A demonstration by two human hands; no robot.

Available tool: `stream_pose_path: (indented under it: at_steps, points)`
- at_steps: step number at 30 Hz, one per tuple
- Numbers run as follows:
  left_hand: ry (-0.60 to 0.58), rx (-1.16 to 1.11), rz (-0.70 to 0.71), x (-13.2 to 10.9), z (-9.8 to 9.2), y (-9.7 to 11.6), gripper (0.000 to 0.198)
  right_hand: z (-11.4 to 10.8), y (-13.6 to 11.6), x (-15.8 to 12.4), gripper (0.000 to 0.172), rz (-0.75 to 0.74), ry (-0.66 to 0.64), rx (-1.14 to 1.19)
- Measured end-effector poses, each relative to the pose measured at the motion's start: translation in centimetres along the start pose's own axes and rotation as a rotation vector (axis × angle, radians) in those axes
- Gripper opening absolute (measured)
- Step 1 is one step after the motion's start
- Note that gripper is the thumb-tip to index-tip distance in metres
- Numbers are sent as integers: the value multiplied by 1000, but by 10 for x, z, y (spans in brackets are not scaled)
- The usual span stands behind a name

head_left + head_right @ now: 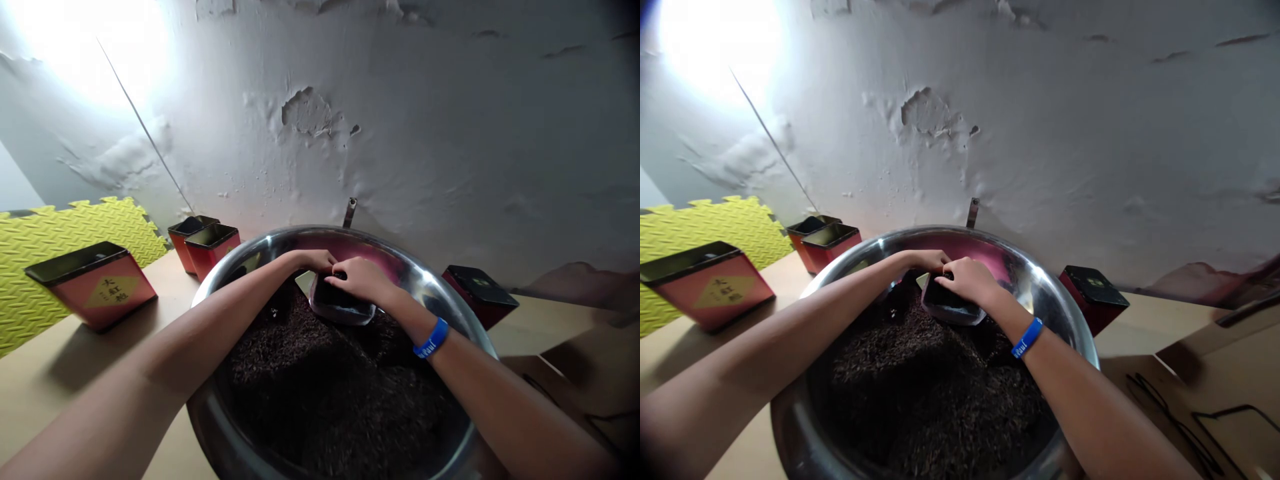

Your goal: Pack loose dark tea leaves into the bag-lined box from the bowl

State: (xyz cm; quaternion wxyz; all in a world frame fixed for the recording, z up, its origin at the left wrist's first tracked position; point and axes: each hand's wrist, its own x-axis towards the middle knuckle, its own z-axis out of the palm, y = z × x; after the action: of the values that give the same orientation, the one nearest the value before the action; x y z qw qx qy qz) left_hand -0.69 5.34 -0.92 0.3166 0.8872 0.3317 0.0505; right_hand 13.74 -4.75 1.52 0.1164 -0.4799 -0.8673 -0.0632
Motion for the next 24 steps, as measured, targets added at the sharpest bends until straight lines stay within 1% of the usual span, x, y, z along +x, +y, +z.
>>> stream_pose_path:
  at_steps: [12,20,24]
  points:
    - [-3,-13,15,-1,0,0,26,-4,-2,0,32,27,-49,9]
    - [4,-51,-20,-2,1,2,23,-4,-3,-1,25,30,-55,20]
    - [13,-122,-80,-1,1,3,18,-3,-5,-1,23,30,-30,34]
